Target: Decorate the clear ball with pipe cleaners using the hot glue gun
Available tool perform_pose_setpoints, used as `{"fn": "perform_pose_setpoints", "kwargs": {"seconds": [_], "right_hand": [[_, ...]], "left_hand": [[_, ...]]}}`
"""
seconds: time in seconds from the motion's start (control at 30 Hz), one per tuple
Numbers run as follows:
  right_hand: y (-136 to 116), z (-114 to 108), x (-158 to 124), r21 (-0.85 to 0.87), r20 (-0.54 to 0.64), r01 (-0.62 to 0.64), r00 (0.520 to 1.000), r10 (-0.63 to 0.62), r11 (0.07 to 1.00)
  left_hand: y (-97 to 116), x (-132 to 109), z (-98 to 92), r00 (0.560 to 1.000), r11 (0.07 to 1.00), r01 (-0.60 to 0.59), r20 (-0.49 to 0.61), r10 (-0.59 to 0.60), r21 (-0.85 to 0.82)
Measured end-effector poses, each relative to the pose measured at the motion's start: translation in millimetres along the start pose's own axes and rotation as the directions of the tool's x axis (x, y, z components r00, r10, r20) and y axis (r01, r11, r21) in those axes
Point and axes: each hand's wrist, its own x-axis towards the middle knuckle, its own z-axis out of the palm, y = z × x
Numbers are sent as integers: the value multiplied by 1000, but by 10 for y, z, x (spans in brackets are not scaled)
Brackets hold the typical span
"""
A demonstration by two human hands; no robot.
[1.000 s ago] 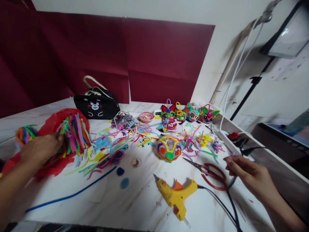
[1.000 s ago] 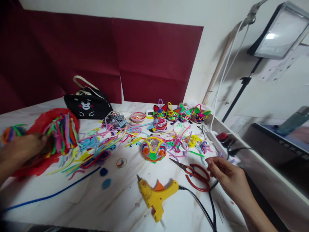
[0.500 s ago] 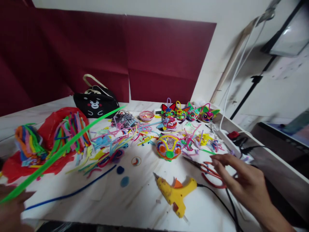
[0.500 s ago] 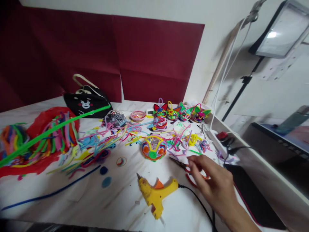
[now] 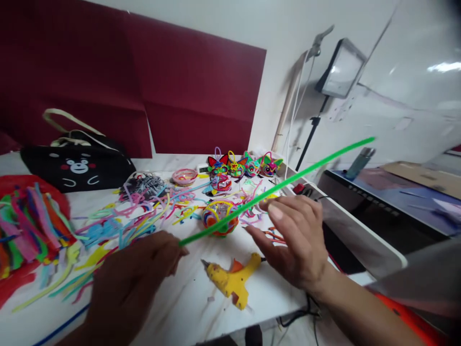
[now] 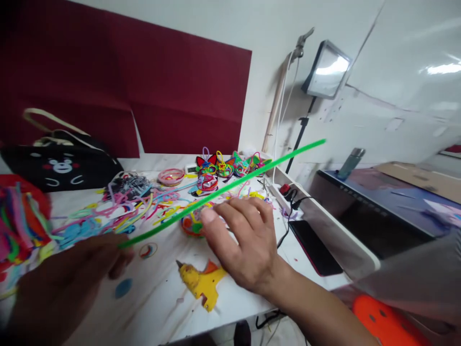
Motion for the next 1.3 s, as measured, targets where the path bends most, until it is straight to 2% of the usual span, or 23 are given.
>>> {"fn": "perform_pose_setpoints", "kwargs": {"seconds": [0.07, 0.17, 0.2, 0.27, 0.33, 0.4, 0.5, 0.57, 0.63, 0.67, 0.8, 0.87, 1.03, 1.17, 1.3], "right_hand": [[66, 34, 7, -63, -7, 7, 1000, -7, 998], [158, 143, 28, -157, 13, 62, 998, -61, 986], [185, 197, 38, -144, 46, 80, 996, -74, 986], [236, 320, 57, -27, 163, 78, 984, -73, 997], [287, 448, 67, 211, 325, -24, 945, -47, 977], [342, 561, 64, 438, 462, -242, 887, 14, 866], [431, 691, 39, 548, 642, -555, 759, 111, 626], [487, 764, 10, 553, 742, -682, 664, 89, 480], [539, 839, -26, 563, 775, -722, 630, 45, 402], [565, 878, -45, 569, 771, -714, 636, 37, 409], [671, 1034, -110, 537, 691, -565, 721, 58, 627], [720, 1099, -135, 520, 673, -517, 738, 46, 680], [777, 1212, -205, 515, 675, -472, 738, 1, 716], [767, 1257, -254, 498, 674, -448, 739, -6, 742], [744, 1272, -278, 485, 673, -429, 740, -13, 762]], "left_hand": [[62, 241, 151, 988, 984, 48, 152, -22, -169], [50, 476, 327, 944, 953, 179, 316, -96, -245], [23, 525, 380, 938, 946, 184, 334, -88, -268], [-51, 593, 489, 930, 926, 208, 357, -87, -315], [-142, 640, 603, 927, 903, 242, 359, -107, -356], [-236, 675, 710, 929, 883, 258, 353, -115, -391], [-357, 711, 832, 928, 895, 256, 352, -122, -364], [-420, 727, 886, 930, 914, 247, 343, -130, -322], [-474, 738, 926, 937, 925, 238, 321, -139, -294], [-503, 742, 943, 940, 929, 235, 310, -142, -287], [-679, 739, 996, 953, 924, 239, 256, -164, -298], [-808, 716, 1012, 961, 922, 243, 201, -188, -302], [-1050, 636, 1020, 982, 969, 176, 106, -159, -176], [-1041, 620, 1006, 994, 992, 26, 107, -13, -122], [-1020, 615, 1012, 987, 988, -121, 99, 130, -96]]}}
